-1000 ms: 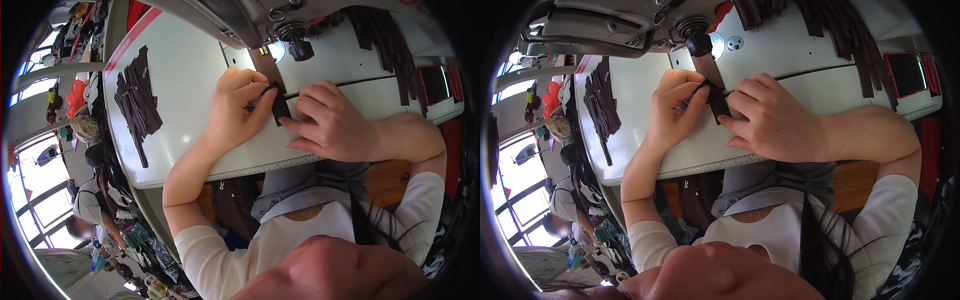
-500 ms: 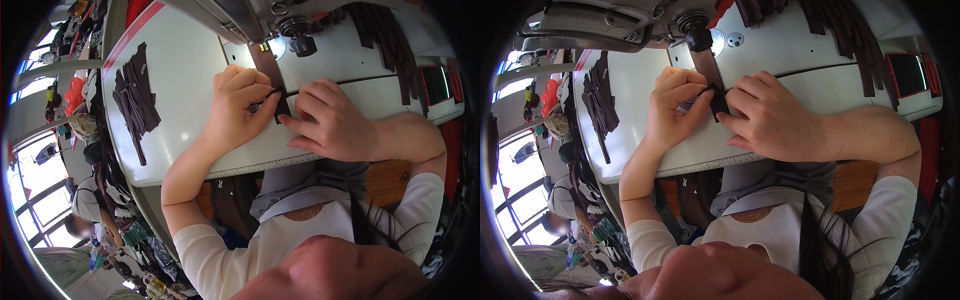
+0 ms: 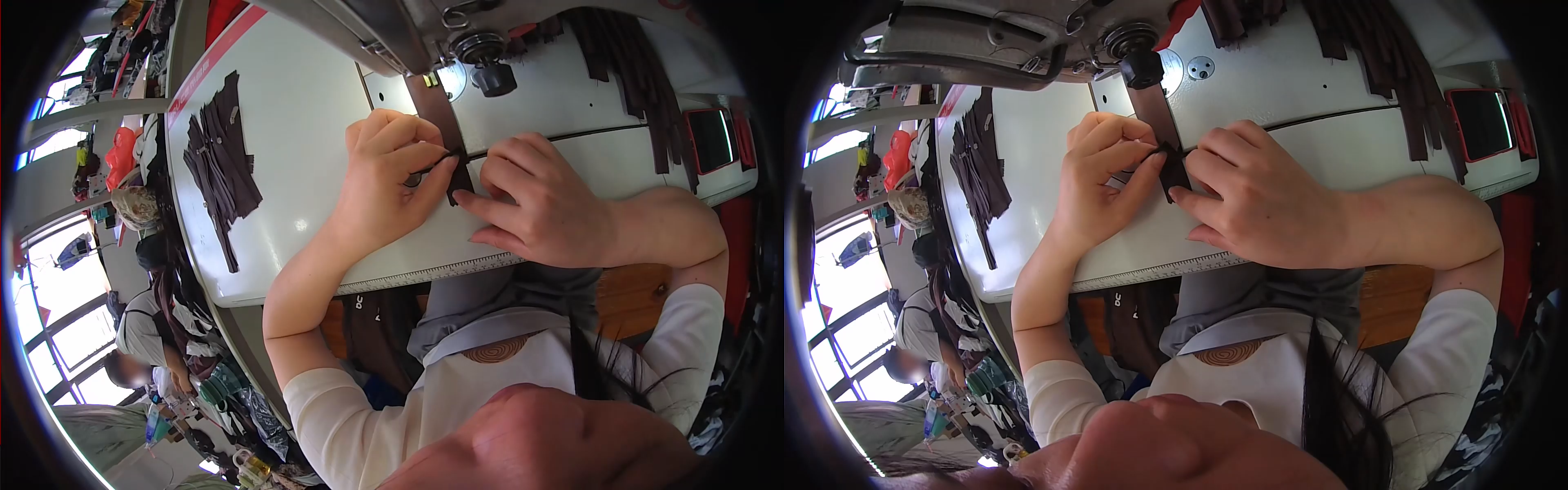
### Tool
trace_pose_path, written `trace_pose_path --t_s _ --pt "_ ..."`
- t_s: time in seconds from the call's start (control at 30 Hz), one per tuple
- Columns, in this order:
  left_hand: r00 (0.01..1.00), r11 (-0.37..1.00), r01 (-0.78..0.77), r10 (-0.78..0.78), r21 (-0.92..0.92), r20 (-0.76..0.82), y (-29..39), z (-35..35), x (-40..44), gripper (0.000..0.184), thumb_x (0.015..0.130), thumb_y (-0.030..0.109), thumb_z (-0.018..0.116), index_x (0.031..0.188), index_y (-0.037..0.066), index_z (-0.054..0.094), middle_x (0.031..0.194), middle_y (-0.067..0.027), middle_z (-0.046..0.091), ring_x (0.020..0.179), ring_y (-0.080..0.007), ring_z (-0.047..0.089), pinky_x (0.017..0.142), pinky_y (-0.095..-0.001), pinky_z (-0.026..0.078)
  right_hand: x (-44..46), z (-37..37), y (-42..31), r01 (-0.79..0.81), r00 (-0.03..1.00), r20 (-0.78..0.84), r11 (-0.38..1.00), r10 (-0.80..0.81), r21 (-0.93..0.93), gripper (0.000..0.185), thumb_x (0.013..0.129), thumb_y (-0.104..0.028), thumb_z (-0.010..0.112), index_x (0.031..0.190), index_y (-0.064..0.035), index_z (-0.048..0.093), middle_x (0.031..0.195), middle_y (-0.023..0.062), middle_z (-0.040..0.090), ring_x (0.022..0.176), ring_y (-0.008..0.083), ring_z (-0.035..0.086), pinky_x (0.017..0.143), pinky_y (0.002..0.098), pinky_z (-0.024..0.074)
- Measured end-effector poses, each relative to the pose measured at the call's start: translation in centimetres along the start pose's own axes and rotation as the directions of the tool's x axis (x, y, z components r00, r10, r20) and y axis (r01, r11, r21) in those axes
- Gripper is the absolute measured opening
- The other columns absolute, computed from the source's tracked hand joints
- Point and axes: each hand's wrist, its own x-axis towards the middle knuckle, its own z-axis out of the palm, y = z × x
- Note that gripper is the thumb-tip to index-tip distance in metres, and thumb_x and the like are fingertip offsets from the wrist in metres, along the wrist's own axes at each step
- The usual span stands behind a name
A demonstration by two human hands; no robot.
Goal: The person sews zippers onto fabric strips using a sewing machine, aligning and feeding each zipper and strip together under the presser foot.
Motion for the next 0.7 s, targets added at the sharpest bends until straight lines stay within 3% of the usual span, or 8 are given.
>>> trace_pose_path --t_s 0.23,0.43,0.7 --pt "0.997 0.993 -0.067 0.063 0.096 0.046 0.9 -0.7 -0.1 0.015 0.075 0.004 0.080 0.089 0.004 0.076 0.105 -0.0039 0.068 0.107 -0.0235 0.063 0.095 -0.0375 0.038 0.0 -0.1 -0.1 0.000 1.000 -0.008 1.000 0.000 0.003 0.042 0.070 -0.029 0.086 0.103 -0.0038 0.076 0.102 0.0072 0.059 0.105 0.0275 0.055 0.093 0.0428 0.0447" --pt "0.988 0.978 -0.137 0.122 0.159 0.098 1.5 -0.4 -1.1 0.028 0.075 0.004 0.081 0.103 0.004 0.077 0.113 -0.0081 0.066 0.126 -0.0285 0.064 0.096 -0.0421 0.044 0.2 -0.6 0.0 -0.003 0.999 -0.036 1.000 0.003 -0.011 0.041 0.070 -0.029 0.086 0.101 -0.0027 0.075 0.102 0.0082 0.061 0.106 0.0282 0.056 0.094 0.0433 0.0447" --pt "0.986 0.965 -0.149 0.130 0.215 0.101 1.6 0.0 -1.7 0.031 0.077 0.004 0.081 0.107 0.003 0.076 0.115 -0.0100 0.066 0.124 -0.0273 0.067 0.086 -0.0381 0.045 0.1 -0.2 0.0 -0.006 1.000 -0.020 0.998 0.005 -0.057 0.041 0.071 -0.030 0.085 0.102 -0.0051 0.075 0.095 0.0070 0.055 0.103 0.0287 0.054 0.092 0.0487 0.0449"
